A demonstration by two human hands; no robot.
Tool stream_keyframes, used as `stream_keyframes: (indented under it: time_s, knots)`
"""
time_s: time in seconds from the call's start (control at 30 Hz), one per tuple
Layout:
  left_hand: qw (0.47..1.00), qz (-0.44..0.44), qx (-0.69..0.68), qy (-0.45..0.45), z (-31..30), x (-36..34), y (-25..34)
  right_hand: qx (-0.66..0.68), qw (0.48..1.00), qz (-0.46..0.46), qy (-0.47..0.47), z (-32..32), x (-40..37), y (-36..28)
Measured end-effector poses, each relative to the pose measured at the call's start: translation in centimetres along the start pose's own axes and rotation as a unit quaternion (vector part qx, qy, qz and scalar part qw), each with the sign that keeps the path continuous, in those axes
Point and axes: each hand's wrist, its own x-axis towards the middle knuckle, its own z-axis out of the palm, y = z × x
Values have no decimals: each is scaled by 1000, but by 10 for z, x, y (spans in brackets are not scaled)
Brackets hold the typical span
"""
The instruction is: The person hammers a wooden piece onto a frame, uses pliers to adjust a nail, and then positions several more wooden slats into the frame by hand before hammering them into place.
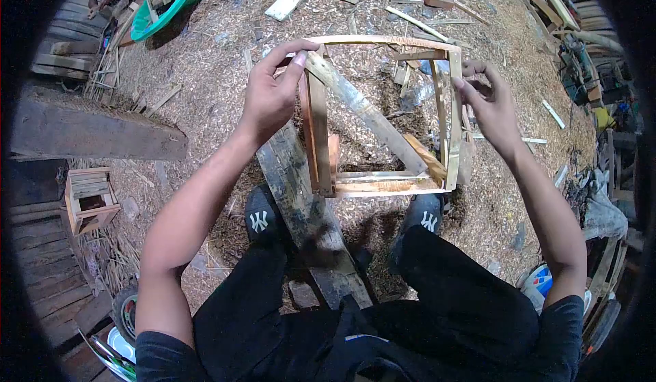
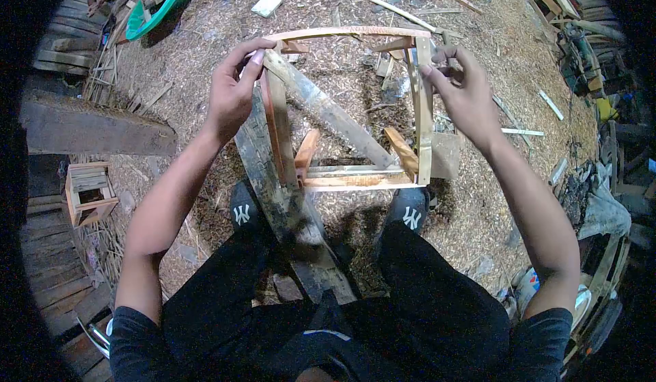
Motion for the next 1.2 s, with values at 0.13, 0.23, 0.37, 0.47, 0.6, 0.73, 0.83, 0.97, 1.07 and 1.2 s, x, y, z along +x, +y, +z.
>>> stream_keyframes:
  time_s: [0.13, 0.23, 0.37, 0.47, 0.6, 0.73, 0.83, 0.97, 1.07, 1.2]
  knots:
    - [999, -23, -19, 12, 5, 1, 3, -185, 976, -113, -14, 19, -23, -16]
    - [999, -24, -16, 18, 3, 0, 2, -327, 932, -131, -81, 29, -45, -27]
    - [998, -28, -47, 21, 5, -2, 6, -377, 904, -175, -105, 30, -43, -19]
    - [999, -36, -27, 27, 4, -1, 7, -362, 907, -182, -114, 28, -40, -14]
    - [1000, -16, -16, 22, 0, 1, -1, -313, 924, -201, -89, 25, -35, -5]
    - [999, -20, -33, 13, -3, 0, -7, -288, 929, -224, -60, 19, -32, -5]
    - [998, -37, -51, 4, -7, 0, -12, -264, 940, -208, -56, 15, -26, -4]
    - [997, -24, -70, -14, -11, 1, -20, -144, 974, -173, -11, 14, -19, 1]
    - [998, -16, -63, -26, -12, 0, -19, -138, 976, -170, -6, 13, -17, -1]
    - [999, -21, -32, -23, -12, 0, -17, -218, 960, -169, 57, 26, -20, -3]
